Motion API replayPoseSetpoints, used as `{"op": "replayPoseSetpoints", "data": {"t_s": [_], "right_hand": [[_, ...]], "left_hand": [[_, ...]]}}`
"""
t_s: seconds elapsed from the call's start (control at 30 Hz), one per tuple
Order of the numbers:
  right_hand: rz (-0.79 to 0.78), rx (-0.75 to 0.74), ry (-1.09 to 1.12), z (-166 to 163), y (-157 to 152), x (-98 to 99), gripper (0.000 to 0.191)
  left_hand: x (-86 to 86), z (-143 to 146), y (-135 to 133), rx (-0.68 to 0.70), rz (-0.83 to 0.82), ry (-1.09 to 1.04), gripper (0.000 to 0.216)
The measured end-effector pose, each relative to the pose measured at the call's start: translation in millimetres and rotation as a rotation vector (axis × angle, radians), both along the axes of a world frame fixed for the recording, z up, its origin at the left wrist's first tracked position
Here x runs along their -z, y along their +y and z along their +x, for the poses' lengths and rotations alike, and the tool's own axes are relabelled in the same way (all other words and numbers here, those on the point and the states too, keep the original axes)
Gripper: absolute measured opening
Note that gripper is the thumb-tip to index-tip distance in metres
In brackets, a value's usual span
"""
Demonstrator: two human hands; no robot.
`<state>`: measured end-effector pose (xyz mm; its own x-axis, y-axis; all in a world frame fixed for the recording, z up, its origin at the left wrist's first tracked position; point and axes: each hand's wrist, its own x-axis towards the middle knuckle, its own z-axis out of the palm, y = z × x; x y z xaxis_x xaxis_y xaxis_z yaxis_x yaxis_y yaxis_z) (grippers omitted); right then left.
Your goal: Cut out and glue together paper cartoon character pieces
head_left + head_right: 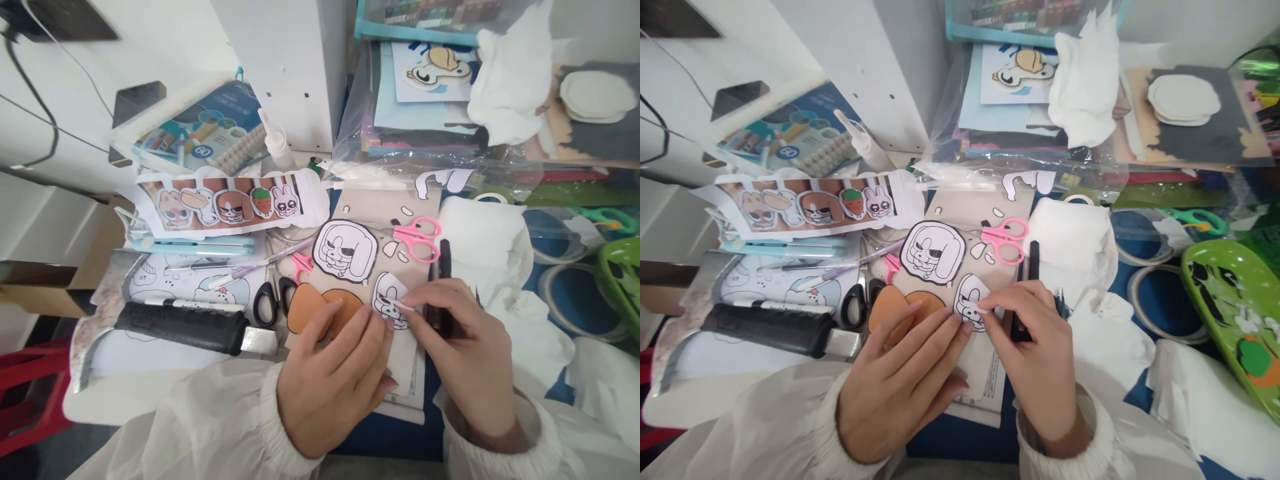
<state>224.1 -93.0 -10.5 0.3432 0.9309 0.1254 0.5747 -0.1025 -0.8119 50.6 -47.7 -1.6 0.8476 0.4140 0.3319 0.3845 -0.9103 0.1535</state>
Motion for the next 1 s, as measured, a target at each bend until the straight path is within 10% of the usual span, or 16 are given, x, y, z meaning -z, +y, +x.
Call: {"op": "replayPoseSetpoints", "data": {"t_s": [1.0], "right_hand": [[0.006,-0.01,-0.027,-1.3,1.5,-0.9,0.012]], "left_hand": [[0.2,0.2,1.3,0.0,0.023,0.009,0.035]]}}
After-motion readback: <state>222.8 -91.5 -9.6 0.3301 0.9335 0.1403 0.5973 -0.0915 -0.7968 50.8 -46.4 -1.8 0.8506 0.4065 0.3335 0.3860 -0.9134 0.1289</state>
